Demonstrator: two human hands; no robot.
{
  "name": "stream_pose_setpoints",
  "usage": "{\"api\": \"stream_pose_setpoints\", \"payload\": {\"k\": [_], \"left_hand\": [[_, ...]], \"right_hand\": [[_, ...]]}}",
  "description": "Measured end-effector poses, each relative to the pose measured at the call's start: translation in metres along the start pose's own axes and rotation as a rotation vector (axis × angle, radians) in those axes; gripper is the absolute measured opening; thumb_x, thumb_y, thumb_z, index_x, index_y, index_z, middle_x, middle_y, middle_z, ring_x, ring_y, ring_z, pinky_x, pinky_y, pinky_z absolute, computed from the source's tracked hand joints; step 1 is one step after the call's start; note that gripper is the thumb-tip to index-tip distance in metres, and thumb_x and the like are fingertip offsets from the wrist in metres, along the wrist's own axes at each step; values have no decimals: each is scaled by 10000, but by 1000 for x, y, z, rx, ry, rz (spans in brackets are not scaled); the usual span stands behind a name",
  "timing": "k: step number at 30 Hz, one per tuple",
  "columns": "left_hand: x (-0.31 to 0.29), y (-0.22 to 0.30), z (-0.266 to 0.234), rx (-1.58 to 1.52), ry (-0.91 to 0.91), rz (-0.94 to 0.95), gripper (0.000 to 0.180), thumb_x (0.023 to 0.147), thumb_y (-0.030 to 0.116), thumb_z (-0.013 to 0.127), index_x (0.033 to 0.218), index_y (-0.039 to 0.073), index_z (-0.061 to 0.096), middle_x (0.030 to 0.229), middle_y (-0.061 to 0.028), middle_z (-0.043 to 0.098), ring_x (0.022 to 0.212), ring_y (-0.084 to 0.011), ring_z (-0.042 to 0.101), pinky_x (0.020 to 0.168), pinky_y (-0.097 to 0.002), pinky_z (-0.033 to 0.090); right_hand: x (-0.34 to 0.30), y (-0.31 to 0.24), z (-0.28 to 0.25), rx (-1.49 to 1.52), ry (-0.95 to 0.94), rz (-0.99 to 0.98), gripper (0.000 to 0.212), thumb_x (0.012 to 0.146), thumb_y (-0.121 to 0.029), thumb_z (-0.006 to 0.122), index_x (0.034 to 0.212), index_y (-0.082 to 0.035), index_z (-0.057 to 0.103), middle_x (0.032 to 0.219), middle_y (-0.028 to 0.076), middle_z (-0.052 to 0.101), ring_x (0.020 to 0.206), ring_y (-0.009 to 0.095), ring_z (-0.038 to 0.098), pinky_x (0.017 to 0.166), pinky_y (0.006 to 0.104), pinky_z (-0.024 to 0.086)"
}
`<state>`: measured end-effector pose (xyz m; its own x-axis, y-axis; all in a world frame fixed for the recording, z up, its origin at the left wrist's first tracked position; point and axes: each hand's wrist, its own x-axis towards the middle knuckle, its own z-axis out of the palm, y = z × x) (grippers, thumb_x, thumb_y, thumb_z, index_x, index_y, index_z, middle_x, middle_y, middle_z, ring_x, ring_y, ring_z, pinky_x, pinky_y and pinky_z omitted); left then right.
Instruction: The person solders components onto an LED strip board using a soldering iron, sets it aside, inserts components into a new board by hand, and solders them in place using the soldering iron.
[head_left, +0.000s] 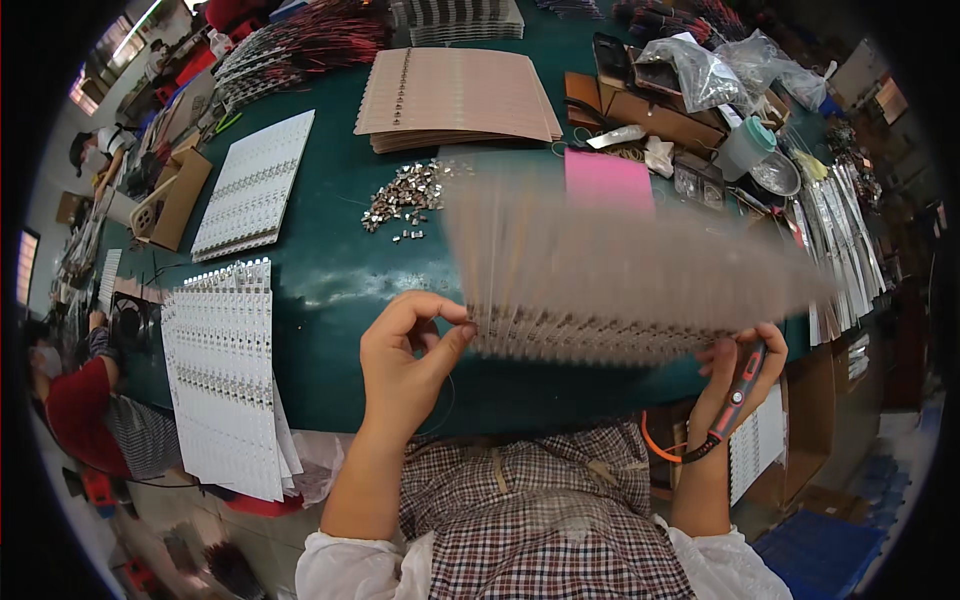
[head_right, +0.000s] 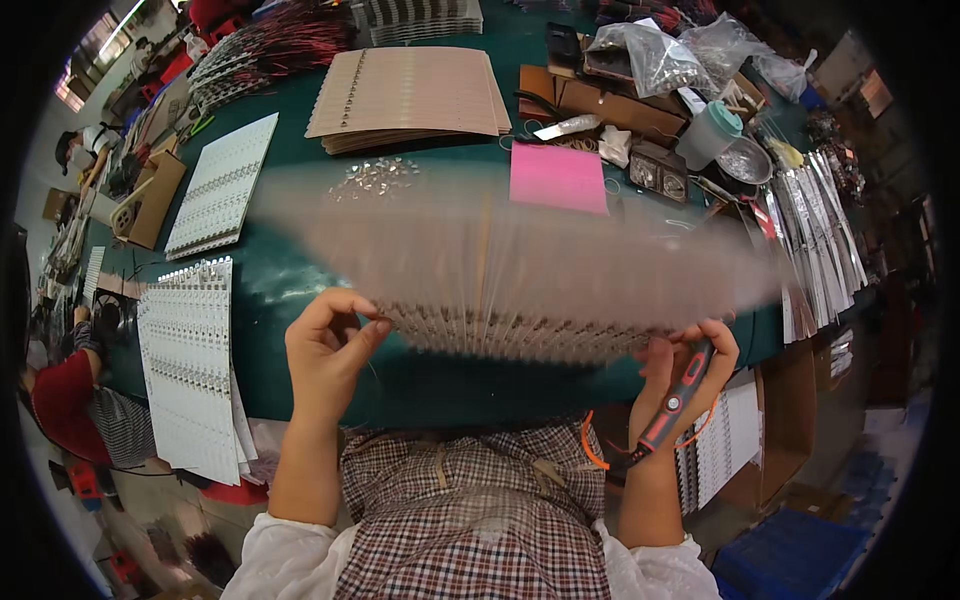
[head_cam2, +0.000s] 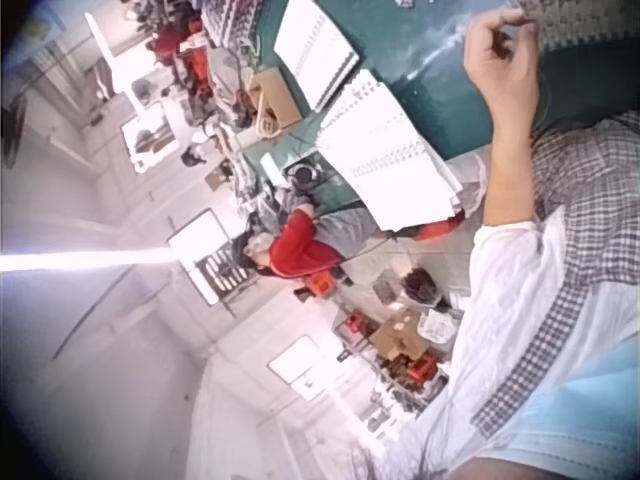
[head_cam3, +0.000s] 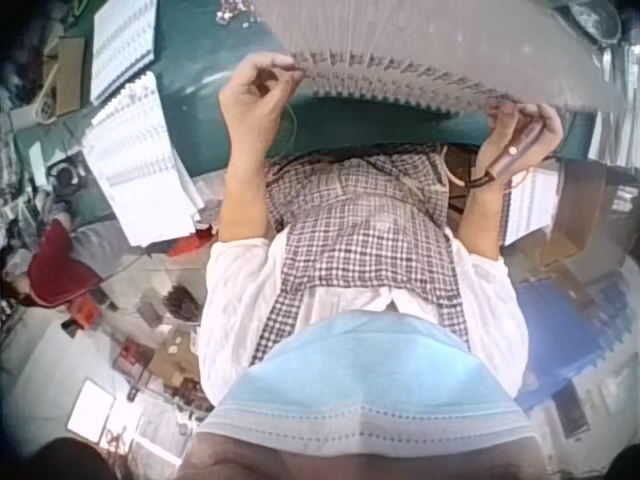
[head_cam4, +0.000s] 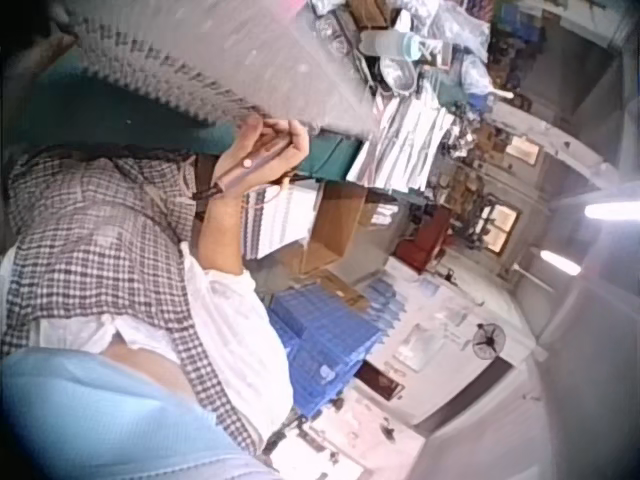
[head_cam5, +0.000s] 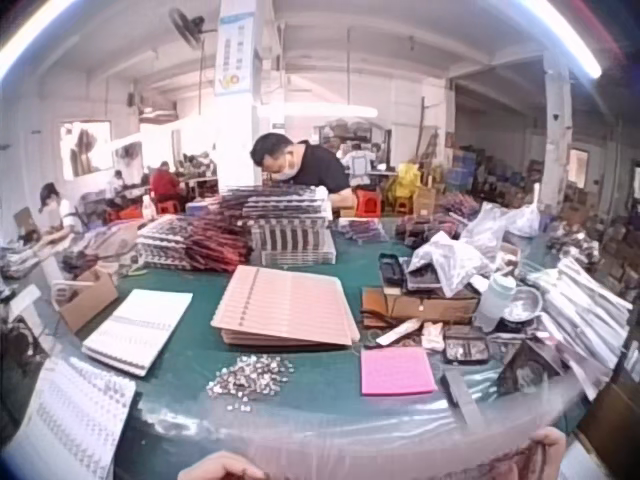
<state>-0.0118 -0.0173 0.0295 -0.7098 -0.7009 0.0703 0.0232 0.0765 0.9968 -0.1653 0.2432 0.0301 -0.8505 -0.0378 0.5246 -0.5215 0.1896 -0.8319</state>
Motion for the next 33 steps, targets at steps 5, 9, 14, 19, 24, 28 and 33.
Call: {"api": "stream_pose_setpoints", "payload": {"k": [5, 9, 14, 19, 24, 28, 33], "left_hand": [[-16, -4, 0, 134, 24, 92, 138, 724, -77, 694, 811, 21, 649, 875, -12, 617, 606, -25, 445, 515, -169, 346], [-26, -6, -1, 123, 36, 115, 139, 725, -78, 694, 812, 16, 641, 876, -21, 623, 605, -27, 449, 514, -170, 344], [-31, -12, 1, 117, 37, 118, 140, 728, -71, 699, 816, 19, 639, 889, -27, 625, 607, -26, 452, 517, -167, 339], [-31, -19, 0, 73, 44, 92, 131, 752, -47, 709, 840, 19, 638, 907, -23, 620, 607, -21, 443, 517, -166, 329], [-30, -16, 2, 58, 29, 79, 164, 740, -47, 724, 863, 15, 635, 927, -17, 608, 610, -10, 421, 517, -158, 305], [-26, -19, 4, 54, 25, 68, 221, 714, -46, 745, 895, 17, 635, 964, -22, 598, 602, -3, 374, 532, -148, 292], [-20, -27, 4, 91, -6, 18, 264, 702, -56, 745, 934, 7, 637, 1026, -31, 583, 576, 10, 324, 538, -142, 302]], "right_hand": [[-17, 2, -14, 199, -16, 174, 363, 895, -146, 613, 1196, -20, 454, 1005, 152, 599, 886, 198, 608, 830, 308, 527], [-26, 41, -41, 223, -175, 123, 451, 842, -78, 685, 1206, -14, 426, 1087, 185, 587, 973, 207, 602, 887, 338, 503], [-26, 38, -43, 124, -239, 52, 465, 835, -59, 689, 1211, -4, 421, 1124, 198, 585, 984, 219, 608, 899, 340, 498], [-26, 32, -37, 160, -182, 92, 370, 862, -140, 670, 1153, -32, 468, 1051, 153, 618, 931, 191, 612, 856, 307, 517], [-20, 31, -42, 146, -275, 42, 432, 833, -53, 695, 1176, 6, 440, 1081, 202, 602, 922, 199, 631, 831, 312, 525], [-21, 47, -37, 175, -248, -56, 395, 842, -57, 687, 1145, 19, 446, 1032, 196, 616, 867, 184, 641, 797, 287, 530], [-19, 44, -42, 139, -298, -19, 377, 849, -66, 683, 1136, 27, 457, 1005, 188, 617, 842, 170, 637, 775, 269, 528]]}}
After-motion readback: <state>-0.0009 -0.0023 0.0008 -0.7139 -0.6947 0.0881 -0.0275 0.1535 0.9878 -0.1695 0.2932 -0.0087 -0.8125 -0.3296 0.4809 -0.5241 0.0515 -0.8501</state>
